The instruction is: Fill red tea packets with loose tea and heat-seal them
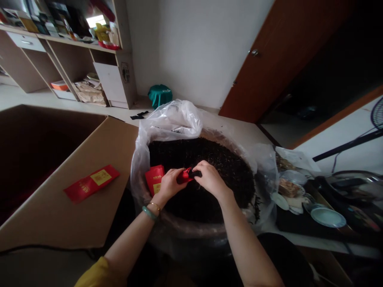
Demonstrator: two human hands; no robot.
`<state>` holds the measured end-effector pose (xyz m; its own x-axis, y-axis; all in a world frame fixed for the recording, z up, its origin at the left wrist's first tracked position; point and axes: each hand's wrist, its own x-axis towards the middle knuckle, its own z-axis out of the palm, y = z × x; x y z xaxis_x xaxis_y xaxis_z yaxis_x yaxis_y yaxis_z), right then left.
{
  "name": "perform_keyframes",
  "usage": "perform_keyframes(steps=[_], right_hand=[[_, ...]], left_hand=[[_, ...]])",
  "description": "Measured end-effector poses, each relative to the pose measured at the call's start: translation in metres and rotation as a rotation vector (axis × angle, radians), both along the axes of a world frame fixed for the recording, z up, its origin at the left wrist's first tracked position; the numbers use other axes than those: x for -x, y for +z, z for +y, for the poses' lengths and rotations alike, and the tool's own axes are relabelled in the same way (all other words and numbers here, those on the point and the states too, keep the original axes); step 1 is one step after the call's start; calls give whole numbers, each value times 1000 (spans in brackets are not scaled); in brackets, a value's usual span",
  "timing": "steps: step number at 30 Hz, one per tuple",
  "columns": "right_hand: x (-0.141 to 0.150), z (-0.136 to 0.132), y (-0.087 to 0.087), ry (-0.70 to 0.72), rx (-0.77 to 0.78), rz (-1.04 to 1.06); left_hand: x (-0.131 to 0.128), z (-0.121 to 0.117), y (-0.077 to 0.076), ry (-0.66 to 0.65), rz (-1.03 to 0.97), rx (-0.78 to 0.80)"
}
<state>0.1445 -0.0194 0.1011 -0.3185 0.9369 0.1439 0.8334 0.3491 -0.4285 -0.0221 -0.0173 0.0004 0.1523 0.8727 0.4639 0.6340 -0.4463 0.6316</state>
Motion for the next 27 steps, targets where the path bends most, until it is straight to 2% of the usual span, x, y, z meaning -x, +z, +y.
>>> perform_keyframes(steps=[6,9,16,20,23,27], right_hand=[[10,2,-2,-87,-73,115],[8,3,-5,-68,-57,157],[4,2,-7,103,67,23],[11,3,-8,17,126,37],[15,4,-13,-58,89,-19],[11,5,-17,7,80,-133]], left_hand=[[-1,2,-1,7,22,2],[-1,2,-1,3,23,19],[-1,2,-4,-23,29,57],[-1,3,-7,-32,47,75],[-1,4,-10,-37,66,60],[-2,5,-10,-59,25,90]])
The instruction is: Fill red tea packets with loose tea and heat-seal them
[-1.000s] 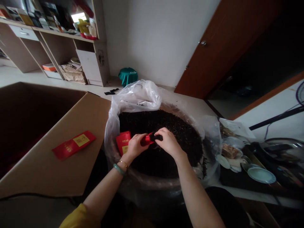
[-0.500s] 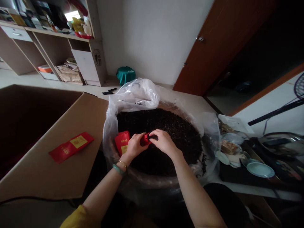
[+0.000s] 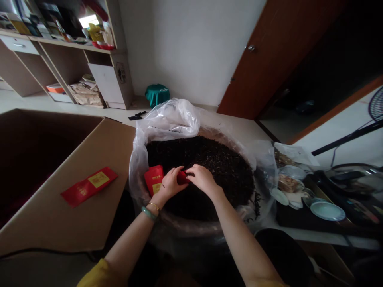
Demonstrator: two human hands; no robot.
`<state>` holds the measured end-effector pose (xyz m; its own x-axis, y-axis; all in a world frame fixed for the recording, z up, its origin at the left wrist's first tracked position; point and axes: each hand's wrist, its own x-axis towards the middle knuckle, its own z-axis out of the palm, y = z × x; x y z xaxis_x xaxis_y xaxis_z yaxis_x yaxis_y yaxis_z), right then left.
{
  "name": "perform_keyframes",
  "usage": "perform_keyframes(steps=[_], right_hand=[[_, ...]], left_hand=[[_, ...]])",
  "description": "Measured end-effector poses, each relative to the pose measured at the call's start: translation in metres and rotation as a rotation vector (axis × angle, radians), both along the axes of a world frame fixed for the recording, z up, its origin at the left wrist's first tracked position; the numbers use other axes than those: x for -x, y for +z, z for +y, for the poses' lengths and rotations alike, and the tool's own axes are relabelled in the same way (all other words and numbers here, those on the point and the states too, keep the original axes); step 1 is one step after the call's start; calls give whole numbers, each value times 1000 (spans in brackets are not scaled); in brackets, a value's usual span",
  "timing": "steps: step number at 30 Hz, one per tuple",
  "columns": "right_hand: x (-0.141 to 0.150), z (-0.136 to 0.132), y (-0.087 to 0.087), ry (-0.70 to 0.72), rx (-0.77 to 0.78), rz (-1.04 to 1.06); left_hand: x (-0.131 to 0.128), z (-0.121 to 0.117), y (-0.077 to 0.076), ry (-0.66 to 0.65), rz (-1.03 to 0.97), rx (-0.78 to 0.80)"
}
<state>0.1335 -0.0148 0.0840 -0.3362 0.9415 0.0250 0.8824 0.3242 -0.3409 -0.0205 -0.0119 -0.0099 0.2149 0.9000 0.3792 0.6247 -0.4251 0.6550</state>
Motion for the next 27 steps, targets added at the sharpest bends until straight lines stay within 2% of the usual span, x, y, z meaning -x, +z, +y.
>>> perform_keyframes(steps=[4,9,11,17,19,23,27], right_hand=[[-6,-2,3,133,39,35],[-8,-4,3,124,269,240],[-10,-4,1,107,300,353],[-26,-8,3,-54,157,765],[-31,-9,3,-104,132,833],[-33,-10,-8,-124,45,779],[-20,-7,-23,2,-86,643]], left_hand=[[1,0,3,-31,-91,25],[1,0,5,-90,-201,35],[0,0,4,-101,-248,40],[0,3,4,-42,-378,73],[0,3,5,-19,-381,67],[0,4,5,10,-397,68],[1,4,5,-8,-409,83]])
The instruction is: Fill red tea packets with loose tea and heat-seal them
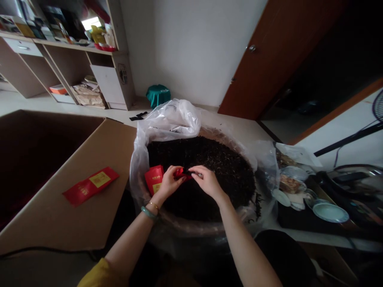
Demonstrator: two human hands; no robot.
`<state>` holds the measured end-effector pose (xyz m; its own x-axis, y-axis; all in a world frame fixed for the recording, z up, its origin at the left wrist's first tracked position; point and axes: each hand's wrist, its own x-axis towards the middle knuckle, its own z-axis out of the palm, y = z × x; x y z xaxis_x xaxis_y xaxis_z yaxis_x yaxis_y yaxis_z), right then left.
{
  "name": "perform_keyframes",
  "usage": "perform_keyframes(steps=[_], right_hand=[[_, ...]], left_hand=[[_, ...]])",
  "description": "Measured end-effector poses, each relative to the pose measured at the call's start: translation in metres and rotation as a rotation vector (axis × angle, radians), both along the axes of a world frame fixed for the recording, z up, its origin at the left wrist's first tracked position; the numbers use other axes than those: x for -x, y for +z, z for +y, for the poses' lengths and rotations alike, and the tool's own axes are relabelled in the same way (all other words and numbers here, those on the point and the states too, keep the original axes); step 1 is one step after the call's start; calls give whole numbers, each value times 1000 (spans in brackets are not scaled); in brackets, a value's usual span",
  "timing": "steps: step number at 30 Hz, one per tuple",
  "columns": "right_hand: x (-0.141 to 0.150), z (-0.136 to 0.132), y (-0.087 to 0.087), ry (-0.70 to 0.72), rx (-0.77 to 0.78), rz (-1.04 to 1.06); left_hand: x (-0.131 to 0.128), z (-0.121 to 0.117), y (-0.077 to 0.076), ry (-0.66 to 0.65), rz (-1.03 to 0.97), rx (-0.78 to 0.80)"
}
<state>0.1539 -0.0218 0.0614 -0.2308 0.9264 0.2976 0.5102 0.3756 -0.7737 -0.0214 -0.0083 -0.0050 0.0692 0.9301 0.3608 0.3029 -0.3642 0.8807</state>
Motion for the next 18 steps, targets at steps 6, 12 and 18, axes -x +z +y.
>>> perform_keyframes(steps=[6,12,18], right_hand=[[26,8,-6,-9,-167,-236],[42,10,-2,121,-42,-118],[25,4,10,-59,-202,67]], left_hand=[[1,-1,0,-59,136,-38],[1,-4,3,19,289,72],[-1,-7,10,100,231,94]])
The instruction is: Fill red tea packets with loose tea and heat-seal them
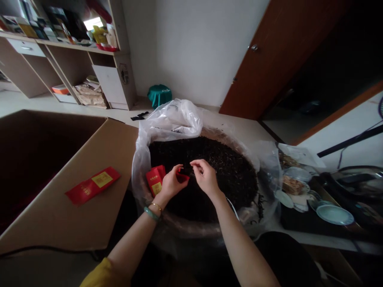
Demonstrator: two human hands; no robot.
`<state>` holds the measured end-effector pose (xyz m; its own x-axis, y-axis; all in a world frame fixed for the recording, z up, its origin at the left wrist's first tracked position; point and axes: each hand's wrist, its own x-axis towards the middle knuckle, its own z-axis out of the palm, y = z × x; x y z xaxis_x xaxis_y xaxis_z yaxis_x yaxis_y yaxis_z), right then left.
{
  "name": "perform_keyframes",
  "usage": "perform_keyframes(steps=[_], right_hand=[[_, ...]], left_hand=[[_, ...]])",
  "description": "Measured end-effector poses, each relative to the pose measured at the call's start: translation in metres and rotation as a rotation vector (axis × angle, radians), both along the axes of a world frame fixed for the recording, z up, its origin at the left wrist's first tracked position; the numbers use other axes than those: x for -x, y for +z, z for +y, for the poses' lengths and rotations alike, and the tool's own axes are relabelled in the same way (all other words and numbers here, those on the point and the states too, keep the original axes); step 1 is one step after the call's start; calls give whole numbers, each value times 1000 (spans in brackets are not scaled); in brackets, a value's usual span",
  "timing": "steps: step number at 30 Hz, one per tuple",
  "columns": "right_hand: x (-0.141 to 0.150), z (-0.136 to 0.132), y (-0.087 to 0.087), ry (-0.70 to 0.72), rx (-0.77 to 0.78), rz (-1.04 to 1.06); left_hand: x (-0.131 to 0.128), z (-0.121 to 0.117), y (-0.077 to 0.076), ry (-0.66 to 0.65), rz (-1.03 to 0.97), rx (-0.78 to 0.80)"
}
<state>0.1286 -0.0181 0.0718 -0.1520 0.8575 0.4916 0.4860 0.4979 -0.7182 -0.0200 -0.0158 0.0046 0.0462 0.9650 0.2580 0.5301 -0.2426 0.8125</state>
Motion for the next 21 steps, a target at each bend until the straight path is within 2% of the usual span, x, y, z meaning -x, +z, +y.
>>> perform_keyframes(steps=[2,7,11,16,21], right_hand=[[-5,-4,2,-25,-65,-100],[6,-16,-1,131,-55,-426],[17,-20,-6,76,15,-577],[3,-11,-19,-25,157,-488],[-22,-3,-19,6,232,-294]], left_hand=[[0,0,-1,-7,-58,-28],[1,2,-7,-21,-84,-68],[3,3,-11,-6,-37,-83],[2,4,-6,-17,129,-34],[2,2,4,-62,98,73]])
